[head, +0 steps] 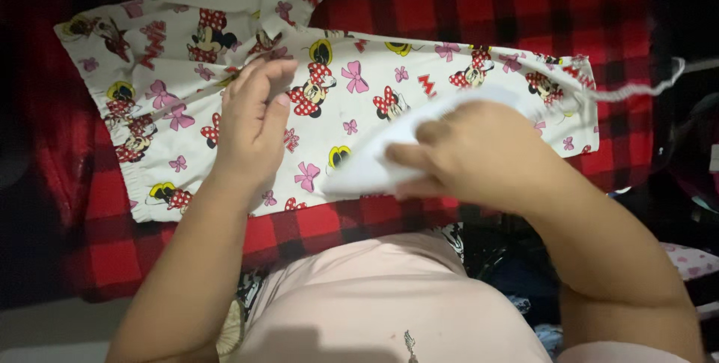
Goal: The person irons a white children's top with a bear and heart pattern on a red and black checkered ironing board, then hangs it on a hanger. Next, they iron a white Minnie Mouse-patterned garment, smoothing and pressing it with the iron.
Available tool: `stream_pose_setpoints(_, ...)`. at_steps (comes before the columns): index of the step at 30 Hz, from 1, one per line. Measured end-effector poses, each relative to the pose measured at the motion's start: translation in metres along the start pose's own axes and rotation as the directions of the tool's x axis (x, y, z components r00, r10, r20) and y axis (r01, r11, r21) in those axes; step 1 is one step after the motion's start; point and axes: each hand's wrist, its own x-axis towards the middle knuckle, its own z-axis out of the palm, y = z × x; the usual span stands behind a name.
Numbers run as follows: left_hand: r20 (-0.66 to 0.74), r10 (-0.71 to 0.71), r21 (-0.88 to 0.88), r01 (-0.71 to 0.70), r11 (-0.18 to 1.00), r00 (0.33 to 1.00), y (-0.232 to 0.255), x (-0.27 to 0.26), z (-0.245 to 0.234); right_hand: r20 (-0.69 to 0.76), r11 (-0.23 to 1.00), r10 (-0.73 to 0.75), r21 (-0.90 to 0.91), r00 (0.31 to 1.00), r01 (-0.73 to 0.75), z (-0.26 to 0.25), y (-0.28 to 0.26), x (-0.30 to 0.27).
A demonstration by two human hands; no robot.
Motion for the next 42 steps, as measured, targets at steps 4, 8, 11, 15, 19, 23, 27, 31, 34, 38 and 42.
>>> stream_pose_setpoints(4, 0.019, 0.046, 0.148, -0.049, 0.988, 0.999, -0.001, -0.001, 0.000, -0.102, 0.987, 0.153, 0.059, 0.983, -0.148, 0.009, 0.002, -0.054)
stream_pose_setpoints(8, 0.066, 0.039, 0.198, -0.052, 0.979, 0.997, 0.000, 0.002, 0.001, -0.089, 0.911, 0.413, 0.053, 0.907, -0.409, 0.023, 0.024, -0.107)
stream_pose_setpoints(11, 0.080, 0.038, 0.204, -0.053, 0.978, 0.996, 0.005, 0.001, 0.002, -0.143, 0.864, 0.500, 0.026, 0.854, -0.502, 0.031, 0.037, -0.123)
stream_pose_setpoints(15, 0.082, 0.035, 0.212, -0.052, 0.976, 0.996, 0.004, 0.004, 0.003, -0.171, 0.891, 0.454, 0.078, 0.874, -0.448, 0.024, 0.030, -0.107)
stream_pose_setpoints(19, 0.067, 0.008, 0.237, -0.024, 0.971, 0.998, 0.006, 0.000, 0.002, -0.273, 0.969, 0.248, 0.072, 0.930, -0.237, 0.017, -0.002, -0.062)
stream_pose_setpoints(23, 0.064, -0.003, 0.250, -0.014, 0.968, 0.998, 0.007, 0.001, 0.002, -0.275, 0.962, 0.272, 0.106, 0.922, -0.252, 0.010, -0.027, -0.031)
stream_pose_setpoints(27, 0.076, 0.036, 0.248, -0.054, 0.967, 0.996, 0.007, 0.001, 0.003, -0.252, 0.905, 0.425, 0.124, 0.869, -0.407, 0.018, -0.015, -0.036)
stream_pose_setpoints(31, 0.125, 0.050, 0.310, -0.086, 0.947, 0.991, 0.008, 0.003, 0.005, -0.292, 0.763, 0.642, 0.155, 0.709, -0.627, 0.035, 0.028, -0.075)
stream_pose_setpoints(34, 0.165, 0.074, 0.352, -0.129, 0.927, 0.983, 0.010, 0.005, 0.006, -0.332, 0.612, 0.770, 0.144, 0.545, -0.777, 0.044, 0.060, -0.118)
stream_pose_setpoints(38, 0.171, 0.077, 0.361, -0.135, 0.923, 0.982, 0.012, 0.003, 0.008, -0.165, 0.434, 0.895, 0.118, 0.414, -0.893, 0.049, 0.090, -0.158)
stream_pose_setpoints(42, 0.168, 0.045, 0.357, -0.103, 0.929, 0.985, 0.012, 0.003, 0.009, -0.206, 0.644, 0.761, 0.130, 0.615, -0.753, 0.044, 0.086, -0.152)
